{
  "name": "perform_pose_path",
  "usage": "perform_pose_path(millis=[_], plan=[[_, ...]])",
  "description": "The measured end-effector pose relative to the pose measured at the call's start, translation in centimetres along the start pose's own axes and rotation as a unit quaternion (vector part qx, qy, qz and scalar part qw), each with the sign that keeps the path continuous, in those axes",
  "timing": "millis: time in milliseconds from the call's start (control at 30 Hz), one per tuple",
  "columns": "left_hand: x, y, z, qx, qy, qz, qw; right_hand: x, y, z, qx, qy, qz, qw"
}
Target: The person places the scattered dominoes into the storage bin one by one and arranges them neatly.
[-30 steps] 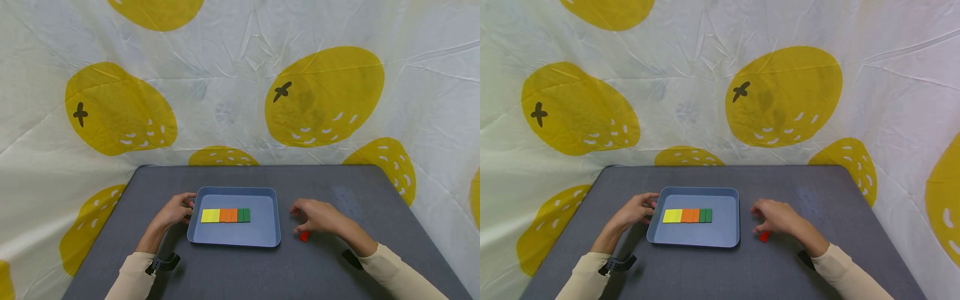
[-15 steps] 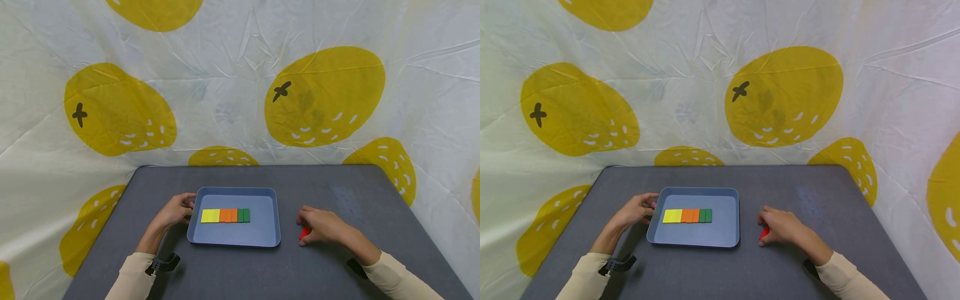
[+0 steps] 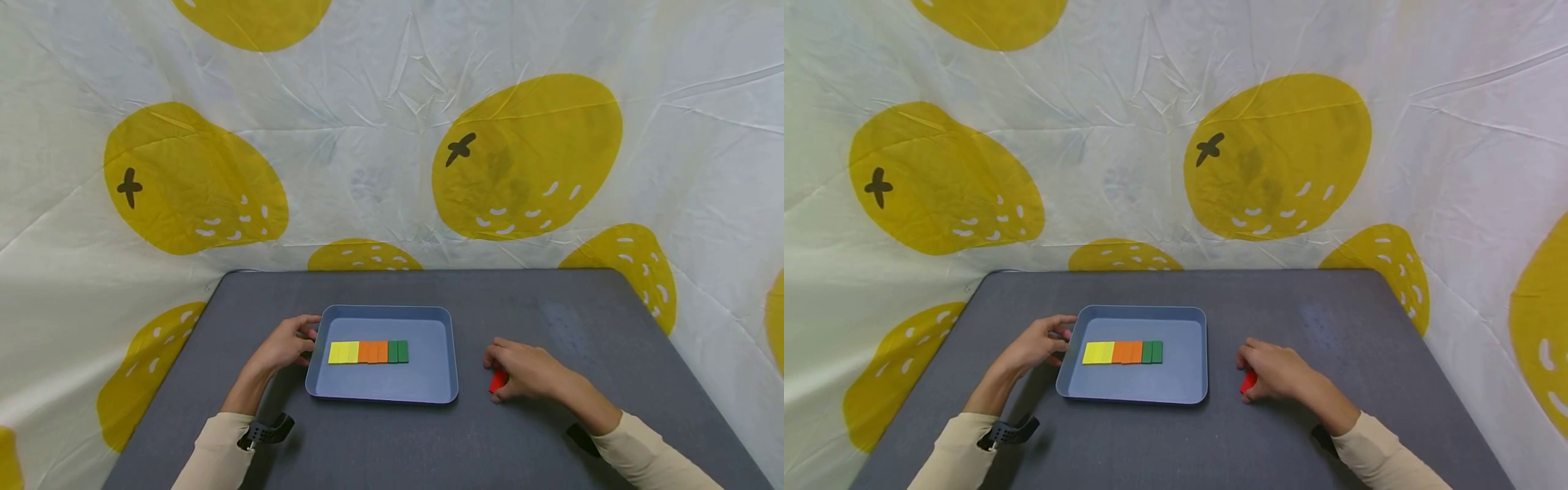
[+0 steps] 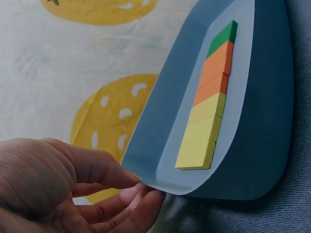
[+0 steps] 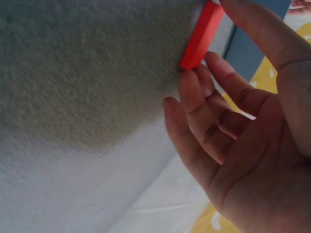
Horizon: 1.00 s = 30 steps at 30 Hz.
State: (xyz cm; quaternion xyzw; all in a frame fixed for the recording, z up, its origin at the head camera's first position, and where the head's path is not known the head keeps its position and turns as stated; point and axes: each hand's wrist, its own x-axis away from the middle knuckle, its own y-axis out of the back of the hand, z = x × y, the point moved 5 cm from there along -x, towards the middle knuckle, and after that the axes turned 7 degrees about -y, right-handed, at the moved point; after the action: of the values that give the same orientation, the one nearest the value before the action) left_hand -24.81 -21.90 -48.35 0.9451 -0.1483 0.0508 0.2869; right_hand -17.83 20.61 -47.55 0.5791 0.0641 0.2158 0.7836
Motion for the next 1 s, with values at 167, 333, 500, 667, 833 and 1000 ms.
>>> perform_pose_path(millis=[167,333,500,667,833,1000], plan=[[-0.1,0.0,0.1,0.002,-0.002,-0.001,1.0000,0.0,0.3,-0.3,0.012,-0.019,0.003,0.9997],[-0.2,0.0,0.1,0.003,-0.001,-0.001,1.0000,-0.3,0.5,-0.7,0.013,-0.028,0.004,0.9995],[-0.2,0.0,0.1,0.001,0.001,-0.003,1.0000,-0.6,0.7,-0.8,0.023,-0.020,0.001,0.9995],[-0.2,0.0,0.0,0.003,0.003,-0.002,1.0000,-0.8,0.8,-0.6,0.030,-0.011,0.002,0.9995],[-0.3,0.0,0.0,0.004,0.003,-0.001,1.0000,-1.1,1.0,-0.3,0.027,-0.005,0.004,0.9996],[-0.3,0.0,0.1,0.001,0.004,-0.003,1.0000,-1.4,1.6,0.0,0.026,0.001,0.000,0.9997]])
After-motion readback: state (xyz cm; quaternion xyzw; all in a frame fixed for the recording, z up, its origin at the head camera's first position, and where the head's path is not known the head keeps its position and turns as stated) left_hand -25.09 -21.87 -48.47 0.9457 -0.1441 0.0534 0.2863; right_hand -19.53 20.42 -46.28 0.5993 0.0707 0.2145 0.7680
